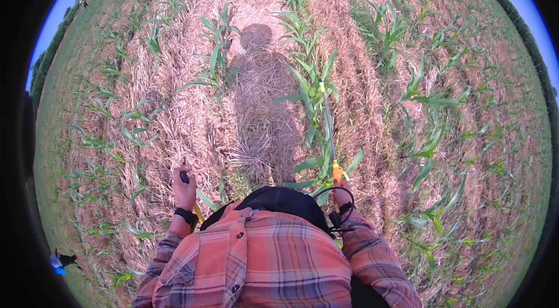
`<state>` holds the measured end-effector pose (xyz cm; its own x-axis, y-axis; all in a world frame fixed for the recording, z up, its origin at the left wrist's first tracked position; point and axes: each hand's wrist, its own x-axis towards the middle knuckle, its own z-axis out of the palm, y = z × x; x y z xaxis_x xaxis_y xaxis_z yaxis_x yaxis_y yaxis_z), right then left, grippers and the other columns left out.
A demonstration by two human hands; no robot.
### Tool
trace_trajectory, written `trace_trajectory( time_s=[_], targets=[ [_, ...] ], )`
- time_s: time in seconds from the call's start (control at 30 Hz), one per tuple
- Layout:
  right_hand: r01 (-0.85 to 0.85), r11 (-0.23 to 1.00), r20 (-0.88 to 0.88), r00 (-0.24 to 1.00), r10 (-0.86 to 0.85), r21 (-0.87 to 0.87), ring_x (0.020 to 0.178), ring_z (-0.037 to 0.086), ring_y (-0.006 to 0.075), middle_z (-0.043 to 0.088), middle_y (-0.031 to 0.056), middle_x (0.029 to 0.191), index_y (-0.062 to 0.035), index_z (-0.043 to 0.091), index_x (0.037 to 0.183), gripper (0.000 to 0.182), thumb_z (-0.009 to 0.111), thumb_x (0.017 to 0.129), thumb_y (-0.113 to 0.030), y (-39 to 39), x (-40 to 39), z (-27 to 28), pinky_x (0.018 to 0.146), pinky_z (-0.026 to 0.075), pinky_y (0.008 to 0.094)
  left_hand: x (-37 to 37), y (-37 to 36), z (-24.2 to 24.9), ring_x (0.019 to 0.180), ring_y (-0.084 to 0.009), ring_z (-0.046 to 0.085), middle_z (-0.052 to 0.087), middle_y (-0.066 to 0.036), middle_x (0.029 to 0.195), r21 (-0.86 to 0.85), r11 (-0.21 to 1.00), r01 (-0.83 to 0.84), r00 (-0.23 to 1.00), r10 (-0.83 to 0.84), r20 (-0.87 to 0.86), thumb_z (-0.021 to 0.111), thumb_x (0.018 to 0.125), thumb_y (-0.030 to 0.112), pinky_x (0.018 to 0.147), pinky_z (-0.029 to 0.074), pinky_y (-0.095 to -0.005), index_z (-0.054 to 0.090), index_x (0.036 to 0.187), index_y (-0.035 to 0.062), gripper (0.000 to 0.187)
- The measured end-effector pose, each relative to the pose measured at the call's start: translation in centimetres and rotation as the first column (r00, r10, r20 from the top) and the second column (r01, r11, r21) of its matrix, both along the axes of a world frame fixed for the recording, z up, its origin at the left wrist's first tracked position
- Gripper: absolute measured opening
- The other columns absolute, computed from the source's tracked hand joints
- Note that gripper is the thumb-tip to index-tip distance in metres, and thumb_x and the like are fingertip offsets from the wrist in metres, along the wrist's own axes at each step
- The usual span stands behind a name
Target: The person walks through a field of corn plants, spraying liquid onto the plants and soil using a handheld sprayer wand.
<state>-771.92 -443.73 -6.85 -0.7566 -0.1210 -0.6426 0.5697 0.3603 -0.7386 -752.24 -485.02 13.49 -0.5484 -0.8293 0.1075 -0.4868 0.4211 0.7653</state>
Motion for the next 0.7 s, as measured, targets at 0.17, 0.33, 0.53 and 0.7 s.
trace_trajectory(
  time_s=[0.17,0.33,0.53,0.7],
  targets=[
    [0.48,0.834,0.078,0.875,-0.478,-0.274,0.033,0.039,0.0088,0.043,0.0008,0.048,-0.0064,0.05,0.071,0.025,0.051,0.084,-0.028,2.2,-2.5,1.9,0.028,0.03,0.0231,-2.6,0.0,0.0,0.054,-0.0166,0.044,0.047,-0.007,0.063,-0.036,0.999,0.001,0.999,0.001,0.055,0.055,0.071,0.003,0.053,0.039,-0.0295,0.048,0.085,0.0047,0.016],
    [0.598,0.752,-0.087,0.764,-0.639,-0.276,0.032,0.039,0.0117,0.043,0.003,0.047,-0.0058,0.048,0.069,0.027,0.054,0.079,-0.03,3.1,-5.1,0.9,0.028,0.029,0.0248,-4.0,-1.1,0.0,0.055,-0.0165,0.045,0.047,-0.008,0.063,-0.019,0.999,-0.033,0.997,0.035,0.067,0.055,0.07,0.002,0.054,0.039,-0.0301,0.048,0.085,0.0047,0.017],
    [0.626,0.754,-0.084,0.756,-0.649,-0.199,0.032,0.039,0.0118,0.043,0.0031,0.047,-0.0057,0.047,0.069,0.027,0.054,0.08,-0.03,0.8,-7.3,0.7,0.028,0.029,0.025,-7.1,-3.5,-1.0,0.055,-0.0182,0.047,0.047,-0.009,0.063,-0.054,0.999,0.01,0.998,-0.006,0.07,0.053,0.071,0.002,0.052,0.038,-0.0312,0.048,0.085,0.0054,0.015],
    [0.56,0.818,-0.071,0.817,-0.572,-0.132,0.032,0.039,0.0119,0.043,0.0033,0.047,-0.0057,0.046,0.068,0.028,0.054,0.08,-0.03,-3.8,-10.1,0.6,0.028,0.03,0.0252,-11.3,-7.2,-1.4,0.046,-0.0199,0.045,0.044,-0.009,0.056,-0.068,0.997,0.045,0.999,-0.043,0.02,0.054,0.07,0.004,0.046,0.036,-0.0319,0.047,0.084,0.006,0.016]
  ],
)
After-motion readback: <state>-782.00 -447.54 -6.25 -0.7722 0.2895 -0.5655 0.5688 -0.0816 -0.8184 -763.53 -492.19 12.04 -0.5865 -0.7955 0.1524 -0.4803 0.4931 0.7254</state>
